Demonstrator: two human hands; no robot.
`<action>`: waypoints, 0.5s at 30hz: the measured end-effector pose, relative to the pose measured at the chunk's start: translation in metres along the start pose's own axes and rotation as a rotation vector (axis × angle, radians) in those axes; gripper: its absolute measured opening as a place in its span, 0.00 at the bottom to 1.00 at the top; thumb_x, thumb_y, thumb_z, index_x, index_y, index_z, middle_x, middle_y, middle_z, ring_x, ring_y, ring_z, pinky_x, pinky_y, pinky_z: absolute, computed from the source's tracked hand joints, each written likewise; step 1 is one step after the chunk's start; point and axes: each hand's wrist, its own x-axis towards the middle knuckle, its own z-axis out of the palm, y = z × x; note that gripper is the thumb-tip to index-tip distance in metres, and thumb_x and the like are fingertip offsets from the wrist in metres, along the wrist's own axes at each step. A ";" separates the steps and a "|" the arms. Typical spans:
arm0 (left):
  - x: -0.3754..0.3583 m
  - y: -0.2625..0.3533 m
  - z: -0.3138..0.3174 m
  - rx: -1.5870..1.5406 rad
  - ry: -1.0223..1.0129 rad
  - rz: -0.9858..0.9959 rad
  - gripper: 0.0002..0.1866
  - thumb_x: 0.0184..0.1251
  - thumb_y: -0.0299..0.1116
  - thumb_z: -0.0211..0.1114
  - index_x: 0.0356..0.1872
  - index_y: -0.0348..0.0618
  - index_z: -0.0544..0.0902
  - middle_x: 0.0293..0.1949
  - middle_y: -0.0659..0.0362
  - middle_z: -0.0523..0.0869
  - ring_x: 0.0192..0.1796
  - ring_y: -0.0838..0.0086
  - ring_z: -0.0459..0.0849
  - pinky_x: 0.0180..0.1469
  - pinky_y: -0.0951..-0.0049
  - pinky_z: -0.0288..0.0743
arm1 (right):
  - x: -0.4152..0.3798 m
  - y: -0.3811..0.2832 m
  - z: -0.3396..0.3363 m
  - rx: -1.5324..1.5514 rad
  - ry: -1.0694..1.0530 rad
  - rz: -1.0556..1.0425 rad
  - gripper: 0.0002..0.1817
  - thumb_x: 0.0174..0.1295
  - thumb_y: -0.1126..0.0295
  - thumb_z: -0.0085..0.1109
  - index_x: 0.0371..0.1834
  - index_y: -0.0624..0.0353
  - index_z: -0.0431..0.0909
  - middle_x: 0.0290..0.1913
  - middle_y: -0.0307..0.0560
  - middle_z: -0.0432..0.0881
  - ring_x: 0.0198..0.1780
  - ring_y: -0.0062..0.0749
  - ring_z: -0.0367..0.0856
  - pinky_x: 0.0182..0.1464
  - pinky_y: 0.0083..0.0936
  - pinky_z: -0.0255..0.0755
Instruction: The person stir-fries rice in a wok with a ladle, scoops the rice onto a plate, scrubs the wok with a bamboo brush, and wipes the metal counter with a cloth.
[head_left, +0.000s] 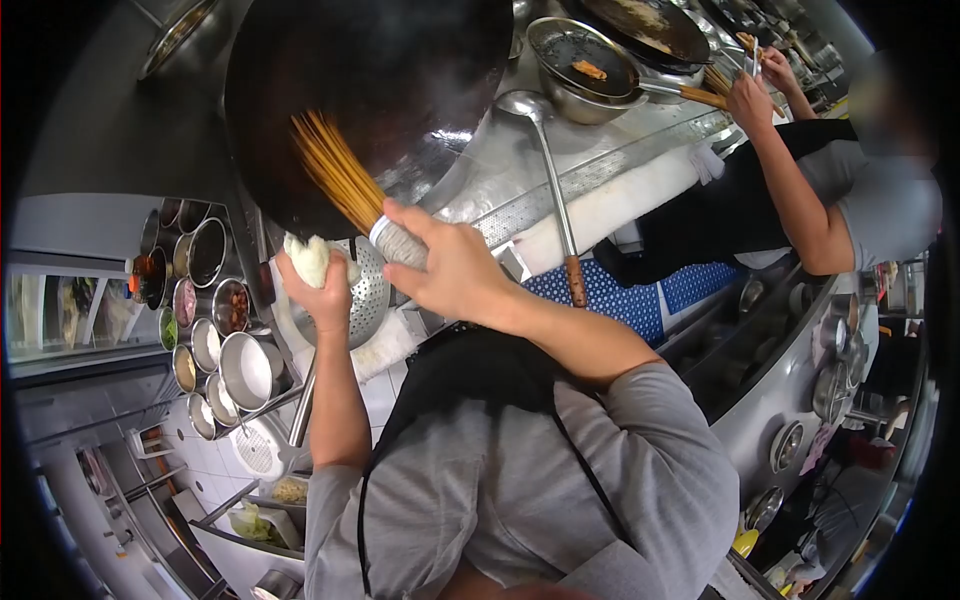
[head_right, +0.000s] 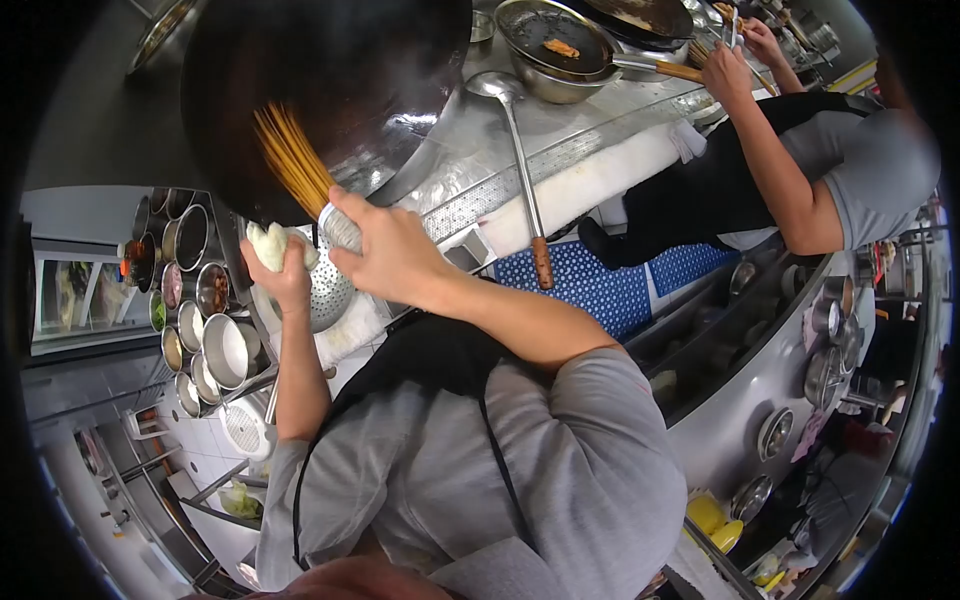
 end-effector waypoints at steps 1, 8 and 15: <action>-0.002 -0.001 0.000 -0.006 0.011 -0.004 0.16 0.53 0.24 0.67 0.43 0.34 0.74 0.33 0.57 0.80 0.33 0.74 0.79 0.39 0.72 0.76 | -0.001 0.000 0.002 -0.020 -0.016 0.011 0.37 0.54 0.63 0.69 0.70 0.59 0.71 0.38 0.62 0.86 0.26 0.42 0.83 0.39 0.31 0.79; 0.013 -0.001 0.003 -0.146 0.136 -0.246 0.13 0.53 0.24 0.64 0.41 0.32 0.77 0.33 0.56 0.81 0.33 0.72 0.80 0.38 0.71 0.76 | 0.021 0.071 -0.012 -0.398 -0.056 0.019 0.35 0.57 0.60 0.66 0.71 0.45 0.71 0.39 0.63 0.86 0.40 0.53 0.88 0.49 0.43 0.80; 0.066 0.006 0.002 -0.339 0.200 -0.698 0.09 0.53 0.26 0.65 0.35 0.35 0.80 0.26 0.57 0.83 0.22 0.73 0.81 0.21 0.73 0.70 | -0.002 0.070 -0.107 -0.583 0.255 0.223 0.33 0.59 0.62 0.66 0.71 0.50 0.72 0.51 0.64 0.85 0.53 0.52 0.85 0.60 0.37 0.76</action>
